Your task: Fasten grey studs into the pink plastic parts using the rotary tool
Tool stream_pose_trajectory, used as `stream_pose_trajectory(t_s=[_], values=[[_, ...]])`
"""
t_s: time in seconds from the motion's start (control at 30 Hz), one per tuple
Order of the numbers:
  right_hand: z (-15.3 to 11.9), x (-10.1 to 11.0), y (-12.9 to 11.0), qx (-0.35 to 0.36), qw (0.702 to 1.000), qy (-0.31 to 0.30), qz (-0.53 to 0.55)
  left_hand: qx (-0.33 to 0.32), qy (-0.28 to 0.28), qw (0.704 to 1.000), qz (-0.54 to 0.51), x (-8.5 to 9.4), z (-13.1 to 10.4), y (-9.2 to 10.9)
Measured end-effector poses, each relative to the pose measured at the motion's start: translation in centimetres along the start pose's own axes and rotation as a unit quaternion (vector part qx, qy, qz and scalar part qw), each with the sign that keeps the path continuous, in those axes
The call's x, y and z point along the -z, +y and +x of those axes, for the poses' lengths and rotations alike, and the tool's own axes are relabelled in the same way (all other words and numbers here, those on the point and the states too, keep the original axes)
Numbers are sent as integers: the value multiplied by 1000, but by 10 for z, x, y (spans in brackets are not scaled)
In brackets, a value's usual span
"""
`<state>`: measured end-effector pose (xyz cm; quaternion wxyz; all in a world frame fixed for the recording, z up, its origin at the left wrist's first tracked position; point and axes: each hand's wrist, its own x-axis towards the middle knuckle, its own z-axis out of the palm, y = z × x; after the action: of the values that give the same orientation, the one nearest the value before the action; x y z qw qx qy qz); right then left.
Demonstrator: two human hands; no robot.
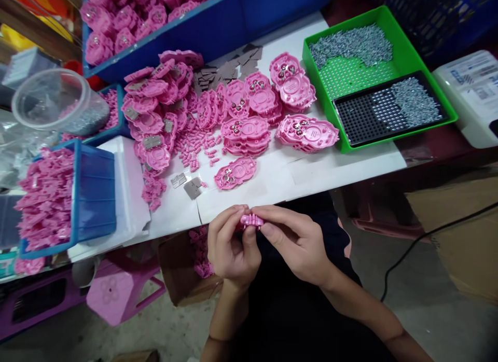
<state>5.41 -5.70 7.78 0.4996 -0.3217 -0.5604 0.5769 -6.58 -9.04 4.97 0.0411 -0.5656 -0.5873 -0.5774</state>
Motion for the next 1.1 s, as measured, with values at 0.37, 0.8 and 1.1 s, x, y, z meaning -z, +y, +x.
stream_pose_trajectory(t_s=[0.37,0.8,1.1], values=[[4,26,-13,70,954,-80,-281,-13,-164,986,-15,9,0,-10],[0,6,-13,71,951,-63,-294,39,-116,992,-40,12,-2,-5],[8,22,-22,24,966,-105,-233,55,-148,980,-118,15,4,-11]])
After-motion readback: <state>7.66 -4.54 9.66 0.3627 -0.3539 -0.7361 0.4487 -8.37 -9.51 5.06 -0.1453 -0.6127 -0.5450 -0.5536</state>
